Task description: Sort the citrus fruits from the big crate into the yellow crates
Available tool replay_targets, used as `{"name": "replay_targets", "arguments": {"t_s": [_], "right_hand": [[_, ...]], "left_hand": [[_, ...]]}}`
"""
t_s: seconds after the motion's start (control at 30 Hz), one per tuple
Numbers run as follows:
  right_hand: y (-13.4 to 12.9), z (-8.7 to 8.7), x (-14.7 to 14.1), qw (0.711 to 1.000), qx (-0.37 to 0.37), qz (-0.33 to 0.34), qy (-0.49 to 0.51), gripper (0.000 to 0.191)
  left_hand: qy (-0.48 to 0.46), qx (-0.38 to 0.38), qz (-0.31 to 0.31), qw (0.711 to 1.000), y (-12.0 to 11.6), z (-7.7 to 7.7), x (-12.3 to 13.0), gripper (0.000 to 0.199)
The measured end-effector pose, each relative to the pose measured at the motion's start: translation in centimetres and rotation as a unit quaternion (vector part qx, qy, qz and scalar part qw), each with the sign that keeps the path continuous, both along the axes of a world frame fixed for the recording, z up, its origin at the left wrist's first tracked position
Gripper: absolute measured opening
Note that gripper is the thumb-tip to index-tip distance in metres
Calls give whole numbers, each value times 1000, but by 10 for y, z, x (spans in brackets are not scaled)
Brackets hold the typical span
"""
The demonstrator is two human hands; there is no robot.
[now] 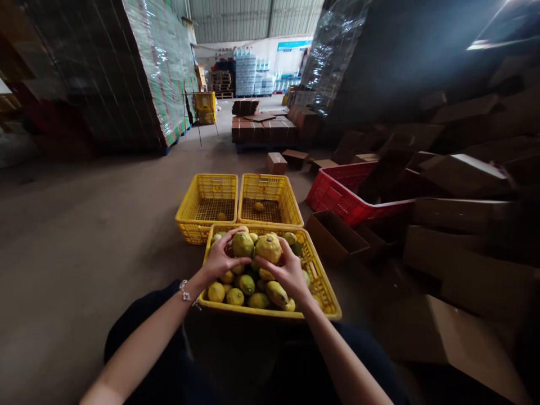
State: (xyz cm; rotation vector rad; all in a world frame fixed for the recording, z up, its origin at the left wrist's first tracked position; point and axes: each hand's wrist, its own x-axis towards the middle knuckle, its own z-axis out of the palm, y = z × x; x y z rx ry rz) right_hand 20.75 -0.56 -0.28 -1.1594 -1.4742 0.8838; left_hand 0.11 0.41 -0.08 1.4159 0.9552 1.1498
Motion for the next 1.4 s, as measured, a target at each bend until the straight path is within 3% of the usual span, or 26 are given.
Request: {"name": "replay_targets", "arguments": {"t_s": [0.17,0.5,0.73,0.9,1.07,1.23,1.4], "right_hand": [[-5,-11,3,994,51,-21,-92,60],[2,-19,-3,973,186,-75,-112,61],[2,-17,-5,960,236,-95,-118,60],[0,-14,-4,973,187,-80,-109,61],[-2,-7,-6,992,103,-54,-51,62],[-1,-6,-9,996,-38,-3,75,57],[4,-12,-15,968,-161,49,187,45]], "left_hand": [[69,74,-24,995,-2,2,-9,74],[162,204,16,965,1,8,-11,58],[166,211,20,963,-1,9,-12,59],[181,192,16,964,-2,6,-13,65],[155,145,-5,977,-5,14,-15,70],[75,7,-47,996,-3,16,-16,79],[-55,-145,-79,985,-3,13,-12,82]]}}
